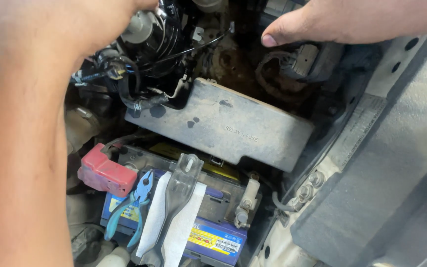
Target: Replacing or repairing a component within the engine bay, involving hose disconnection and cleaning.
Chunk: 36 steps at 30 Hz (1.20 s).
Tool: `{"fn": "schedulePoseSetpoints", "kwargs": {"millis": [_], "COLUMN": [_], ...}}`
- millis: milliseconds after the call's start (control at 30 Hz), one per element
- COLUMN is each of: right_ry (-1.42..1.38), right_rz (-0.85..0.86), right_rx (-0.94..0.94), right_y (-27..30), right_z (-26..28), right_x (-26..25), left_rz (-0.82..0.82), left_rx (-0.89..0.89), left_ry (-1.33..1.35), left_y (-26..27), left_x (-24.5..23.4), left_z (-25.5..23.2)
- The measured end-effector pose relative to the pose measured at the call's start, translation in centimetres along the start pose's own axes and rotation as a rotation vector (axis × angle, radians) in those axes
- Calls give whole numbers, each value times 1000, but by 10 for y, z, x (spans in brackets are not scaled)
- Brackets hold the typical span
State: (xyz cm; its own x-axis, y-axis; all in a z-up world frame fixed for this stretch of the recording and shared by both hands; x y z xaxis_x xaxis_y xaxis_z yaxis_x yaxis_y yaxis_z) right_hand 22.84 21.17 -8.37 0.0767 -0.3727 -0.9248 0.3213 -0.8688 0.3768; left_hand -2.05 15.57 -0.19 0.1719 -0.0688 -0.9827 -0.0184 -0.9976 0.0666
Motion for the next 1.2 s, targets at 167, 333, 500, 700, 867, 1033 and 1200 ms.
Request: {"fn": "schedulePoseSetpoints", "kwargs": {"millis": [167,333,500,700,867,1033,1200], "right_ry": [-63,-123,-242,-293,-234,-240,-220], "right_rz": [52,118,170,177,158,140,136], "right_rx": [19,-121,-319,-258,-277,-234,-204], "right_y": [7,-17,-18,-32,-18,-11,-12], "right_z": [-2,-13,8,-6,-15,-21,-15], "right_x": [-6,23,26,34,30,24,20], "left_rz": [-175,-356,-176,-145,-163,-249,-88], "left_rx": [32,150,104,98,46,50,38], "left_ry": [90,87,54,84,91,84,11], "left_y": [26,28,25,24,29,29,16], "left_x": [-16,-3,7,4,6,9,5], "left_z": [-7,8,4,3,2,10,-1]}}
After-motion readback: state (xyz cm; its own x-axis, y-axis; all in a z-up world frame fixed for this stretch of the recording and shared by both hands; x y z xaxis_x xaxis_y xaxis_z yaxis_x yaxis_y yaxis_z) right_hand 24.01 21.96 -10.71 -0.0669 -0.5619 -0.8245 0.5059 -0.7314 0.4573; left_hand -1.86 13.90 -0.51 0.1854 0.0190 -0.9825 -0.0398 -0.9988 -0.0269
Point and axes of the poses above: each hand's wrist, its own y-axis away from the middle knuckle, its own x-axis out of the palm, z = x × y, the point moved 9 cm from there along -y, towards the middle knuckle, and after that the axes turned 13 degrees about x, right-handed, at the moved point
